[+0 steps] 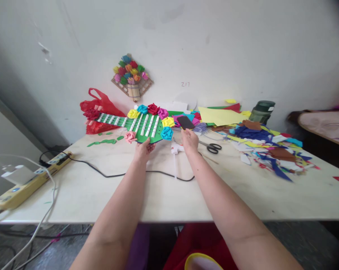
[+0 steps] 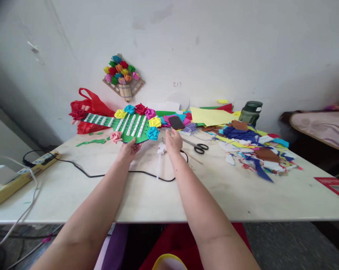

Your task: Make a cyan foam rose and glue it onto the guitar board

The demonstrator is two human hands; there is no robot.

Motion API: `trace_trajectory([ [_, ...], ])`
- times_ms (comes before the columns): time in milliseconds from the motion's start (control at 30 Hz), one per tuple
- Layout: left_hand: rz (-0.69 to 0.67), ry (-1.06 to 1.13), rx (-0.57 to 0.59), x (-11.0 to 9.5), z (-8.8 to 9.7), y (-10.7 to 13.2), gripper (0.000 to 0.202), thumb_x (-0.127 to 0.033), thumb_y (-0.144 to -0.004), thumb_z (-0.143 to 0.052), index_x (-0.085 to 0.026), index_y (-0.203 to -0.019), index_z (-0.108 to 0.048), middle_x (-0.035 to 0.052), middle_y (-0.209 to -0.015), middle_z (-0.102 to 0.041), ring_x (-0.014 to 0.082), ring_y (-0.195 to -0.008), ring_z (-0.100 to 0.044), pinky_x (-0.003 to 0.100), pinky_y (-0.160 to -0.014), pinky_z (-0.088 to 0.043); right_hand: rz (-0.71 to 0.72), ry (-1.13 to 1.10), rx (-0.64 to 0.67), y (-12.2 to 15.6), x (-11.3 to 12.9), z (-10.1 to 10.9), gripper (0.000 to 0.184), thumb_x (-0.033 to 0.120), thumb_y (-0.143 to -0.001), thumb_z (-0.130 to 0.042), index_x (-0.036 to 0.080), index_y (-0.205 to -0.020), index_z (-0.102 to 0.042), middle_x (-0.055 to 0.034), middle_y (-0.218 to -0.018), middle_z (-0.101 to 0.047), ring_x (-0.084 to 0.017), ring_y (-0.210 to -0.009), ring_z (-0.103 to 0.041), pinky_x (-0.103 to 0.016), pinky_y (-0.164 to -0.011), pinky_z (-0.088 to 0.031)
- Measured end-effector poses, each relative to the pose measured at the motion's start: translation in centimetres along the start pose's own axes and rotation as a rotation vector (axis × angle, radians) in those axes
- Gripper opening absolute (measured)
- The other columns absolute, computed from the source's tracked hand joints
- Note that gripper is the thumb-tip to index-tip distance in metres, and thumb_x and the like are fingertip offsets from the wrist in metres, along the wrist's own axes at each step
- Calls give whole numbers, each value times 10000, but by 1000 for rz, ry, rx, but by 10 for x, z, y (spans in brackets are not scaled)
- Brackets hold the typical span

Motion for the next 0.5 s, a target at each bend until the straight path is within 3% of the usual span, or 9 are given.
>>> trace_trajectory([
  [133,5,11,-85,-2,12,-5,125,-139,-761,-601,-132,-853,-516,15,-581,-608,121,-483,-609,195,-487,-499,-21,-76,-55,-3,-3,7,357,315,-707,-535,169,-1007,-663,-68,-868,-689,-192,-754,-646,-309,-673,-513],
  [333,13,30,-168,-8,21,-5,111,-127,-776,-570,-129,-876,-522,12,-569,-602,123,-466,-605,191,-463,-488,-82,-282,14,4,1,2,200,240,-669,-565,142,-806,-673,3,-560,-625,-120,-477,-572,-250,-506,-503],
  [500,62,42,-234,-9,21,0,41,-114,-810,-515,-112,-849,-529,19,-533,-587,119,-444,-594,183,-447,-479,-99,-272,70,9,0,-2,185,242,-676,-566,138,-789,-669,22,-488,-585,-106,-398,-526,-243,-455,-487],
])
Point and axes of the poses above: each hand's wrist, its own y-axis away from the middle knuckle, its own z-axis out of the back of the hand, x = y × z, the point moved 6 cm from there along -y, towards the middle knuckle
